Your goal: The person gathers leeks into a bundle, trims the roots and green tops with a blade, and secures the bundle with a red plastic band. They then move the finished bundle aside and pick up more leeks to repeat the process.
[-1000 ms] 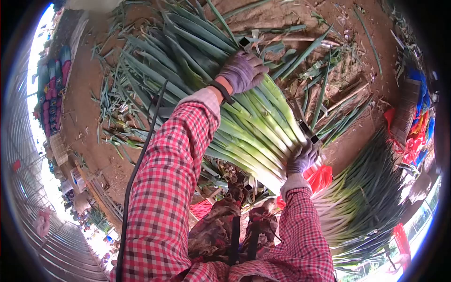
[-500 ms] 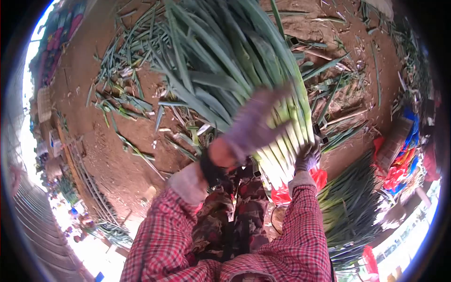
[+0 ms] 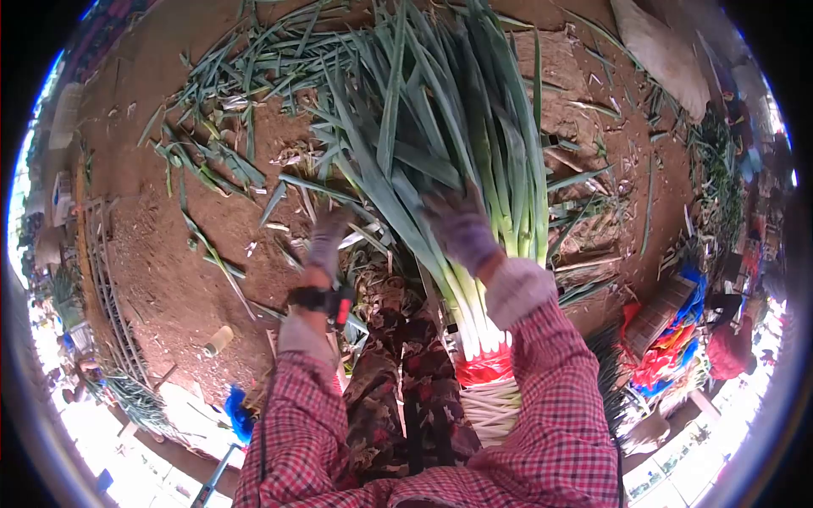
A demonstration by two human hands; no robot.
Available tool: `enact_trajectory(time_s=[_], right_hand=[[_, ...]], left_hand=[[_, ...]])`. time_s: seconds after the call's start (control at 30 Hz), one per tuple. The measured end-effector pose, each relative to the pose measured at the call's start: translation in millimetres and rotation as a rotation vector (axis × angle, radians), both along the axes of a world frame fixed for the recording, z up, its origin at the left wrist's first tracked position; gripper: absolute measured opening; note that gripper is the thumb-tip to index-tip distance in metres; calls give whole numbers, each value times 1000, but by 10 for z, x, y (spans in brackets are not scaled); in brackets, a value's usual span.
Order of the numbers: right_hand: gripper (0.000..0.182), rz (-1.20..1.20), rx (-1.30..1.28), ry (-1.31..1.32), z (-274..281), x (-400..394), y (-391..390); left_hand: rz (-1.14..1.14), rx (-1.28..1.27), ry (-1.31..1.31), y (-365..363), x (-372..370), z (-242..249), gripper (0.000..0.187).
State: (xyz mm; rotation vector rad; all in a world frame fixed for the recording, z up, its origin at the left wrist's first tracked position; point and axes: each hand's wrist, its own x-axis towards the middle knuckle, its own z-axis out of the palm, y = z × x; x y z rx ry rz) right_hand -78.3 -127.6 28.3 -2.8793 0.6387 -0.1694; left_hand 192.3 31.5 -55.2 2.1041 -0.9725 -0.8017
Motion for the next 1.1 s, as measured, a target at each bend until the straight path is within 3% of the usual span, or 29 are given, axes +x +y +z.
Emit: enact_trajectory(time_s=[0.03,0.07,0.13,0.2,0.37,0.47,0.57,0.67,0.77,0.8,0.83,0.9,0.97,1.1], right_hand=[[41,-34,-16,3,-97,138,-124],[41,-64,-32,8,-182,253,-240],[45,-68,-90,18,-219,365,-394],[47,-6,-125,-10,-229,418,-526],[44,-113,-318,32,93,710,-997],[45,-254,-149,-97,-23,898,-1387],[48,-307,147,-628,-313,993,-1581],[43,-314,229,-801,345,675,-1155],[41,-362,16,-777,443,-13,-767],[49,-492,147,-680,333,-160,-624],[60,-661,471,-611,109,-244,-526],[71,-593,353,-430,-224,-324,-430],[76,-576,347,-418,-323,-127,-302],[73,-688,125,-209,-485,266,-109]], left_hand=[[-25,-60,113,-93,-285,-48,43],[144,-65,376,-311,-613,210,49],[354,-78,769,-464,-936,205,62],[422,-89,1014,-550,-1041,31,77],[536,-271,916,-658,-1140,-168,70],[527,-287,820,-729,-1096,-280,69],[568,-276,683,-916,-1134,22,67],[650,-261,618,-970,-1204,82,68],[674,-155,366,-1030,-1328,135,70],[691,-207,348,-1060,-1386,70,70],[703,-256,332,-1086,-1466,-43,69],[678,-264,228,-1136,-1576,-242,69],[593,-157,43,-1070,-1589,-420,68],[413,-102,-144,-998,-1512,-728,69]])
